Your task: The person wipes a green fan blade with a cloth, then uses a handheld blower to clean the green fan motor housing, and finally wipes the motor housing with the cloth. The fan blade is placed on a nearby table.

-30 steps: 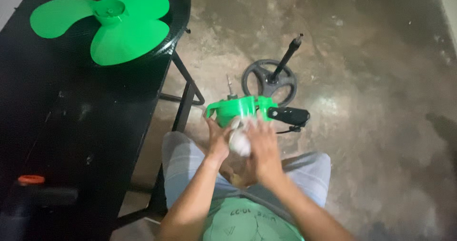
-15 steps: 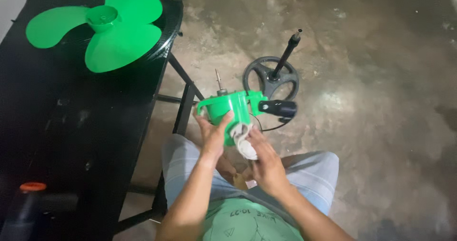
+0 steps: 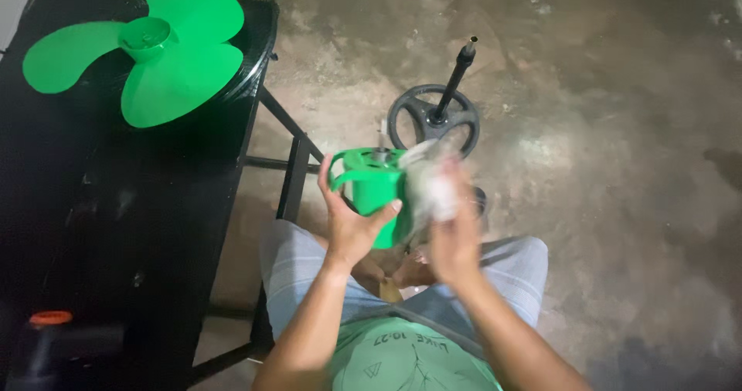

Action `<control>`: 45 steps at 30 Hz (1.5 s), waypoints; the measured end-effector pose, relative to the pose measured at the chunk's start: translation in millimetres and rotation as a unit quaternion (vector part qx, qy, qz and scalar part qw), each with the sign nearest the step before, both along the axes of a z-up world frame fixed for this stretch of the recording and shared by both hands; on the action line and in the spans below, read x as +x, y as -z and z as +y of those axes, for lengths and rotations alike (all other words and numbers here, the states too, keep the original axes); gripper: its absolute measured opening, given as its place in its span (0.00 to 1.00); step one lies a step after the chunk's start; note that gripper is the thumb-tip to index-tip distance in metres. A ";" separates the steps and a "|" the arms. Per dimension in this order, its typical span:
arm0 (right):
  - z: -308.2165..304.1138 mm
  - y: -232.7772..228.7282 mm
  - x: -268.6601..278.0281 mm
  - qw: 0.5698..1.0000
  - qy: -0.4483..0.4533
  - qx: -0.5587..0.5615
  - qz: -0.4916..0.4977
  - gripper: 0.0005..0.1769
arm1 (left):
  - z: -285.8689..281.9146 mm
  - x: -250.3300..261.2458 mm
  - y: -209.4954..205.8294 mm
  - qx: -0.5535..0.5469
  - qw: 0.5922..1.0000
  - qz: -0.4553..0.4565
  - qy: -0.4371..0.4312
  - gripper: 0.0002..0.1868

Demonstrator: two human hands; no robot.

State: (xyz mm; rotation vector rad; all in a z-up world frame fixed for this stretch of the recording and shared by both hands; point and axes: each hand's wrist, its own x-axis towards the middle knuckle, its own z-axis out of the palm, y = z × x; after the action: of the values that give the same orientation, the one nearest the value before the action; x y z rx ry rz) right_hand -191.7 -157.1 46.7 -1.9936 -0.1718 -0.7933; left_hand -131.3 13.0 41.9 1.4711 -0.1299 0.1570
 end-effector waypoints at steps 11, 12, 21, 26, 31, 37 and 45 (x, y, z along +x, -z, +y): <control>-94.8 13.3 -16.9 0.860 0.100 0.460 0.197 0.28 | 27.3 -11.0 -19.7 0.081 0.978 -0.177 0.072 0.70; -96.0 3.9 -14.8 0.830 0.124 0.506 0.199 0.31 | 26.2 -11.8 -18.2 0.089 0.976 -0.180 0.080 0.70; -29.1 -36.0 1.3 0.929 -0.125 0.307 0.164 0.26 | 15.0 -23.7 -24.6 0.201 0.936 -0.248 0.147 0.73; -18.8 -53.2 9.3 0.932 -0.052 0.321 0.163 0.19 | 15.5 -30.1 -36.8 0.201 0.935 -0.240 0.167 0.76; -20.2 -74.0 12.8 0.875 0.000 0.426 0.229 0.18 | 10.1 -34.5 -45.8 0.234 0.928 -0.254 0.144 0.76; -30.8 -81.8 22.0 0.713 -0.023 0.679 0.170 0.14 | 7.5 -36.2 -42.7 0.231 0.929 -0.243 0.154 0.76; -59.6 -117.3 -6.9 0.929 0.024 0.367 0.043 0.26 | 12.0 -34.6 -34.7 0.314 0.911 -0.215 0.157 0.74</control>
State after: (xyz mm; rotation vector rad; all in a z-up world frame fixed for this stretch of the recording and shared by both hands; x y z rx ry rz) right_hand -198.6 -216.7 164.0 -1.3150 0.2073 -0.6669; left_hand -165.9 25.0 76.6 2.0117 -0.8362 0.1833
